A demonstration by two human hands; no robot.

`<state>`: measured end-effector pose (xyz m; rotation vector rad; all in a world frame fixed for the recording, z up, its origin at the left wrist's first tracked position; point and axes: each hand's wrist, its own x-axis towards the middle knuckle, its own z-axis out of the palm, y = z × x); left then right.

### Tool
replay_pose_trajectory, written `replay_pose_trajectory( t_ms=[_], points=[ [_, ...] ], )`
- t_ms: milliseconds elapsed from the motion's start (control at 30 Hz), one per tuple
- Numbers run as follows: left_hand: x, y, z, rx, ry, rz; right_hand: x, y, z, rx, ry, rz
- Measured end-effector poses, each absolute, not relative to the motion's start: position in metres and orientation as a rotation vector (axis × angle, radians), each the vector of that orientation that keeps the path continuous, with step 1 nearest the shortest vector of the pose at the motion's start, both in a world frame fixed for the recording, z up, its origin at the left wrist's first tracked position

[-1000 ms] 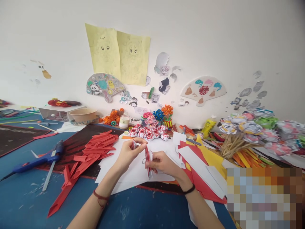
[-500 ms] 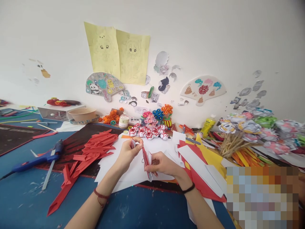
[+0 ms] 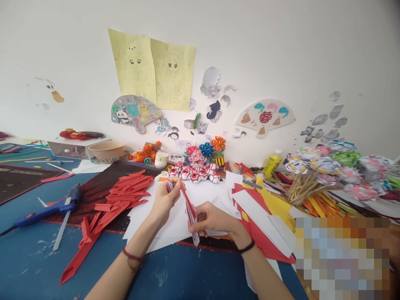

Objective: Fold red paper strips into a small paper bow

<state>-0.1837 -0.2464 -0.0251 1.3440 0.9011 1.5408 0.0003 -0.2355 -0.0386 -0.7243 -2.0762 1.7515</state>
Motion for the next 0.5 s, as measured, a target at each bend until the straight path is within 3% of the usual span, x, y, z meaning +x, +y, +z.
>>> replay_pose_trajectory(
  t_ms=[267, 500],
  points=[
    [-0.197, -0.243, -0.019, 1.159, 0.947, 1.843, -0.001, -0.233, -0.041, -0.711, -2.093, 1.648],
    [-0.198, -0.248, -0.012, 1.444, 1.042, 1.955, 0.002, -0.229, -0.042, -0.743, -1.993, 1.516]
  ],
)
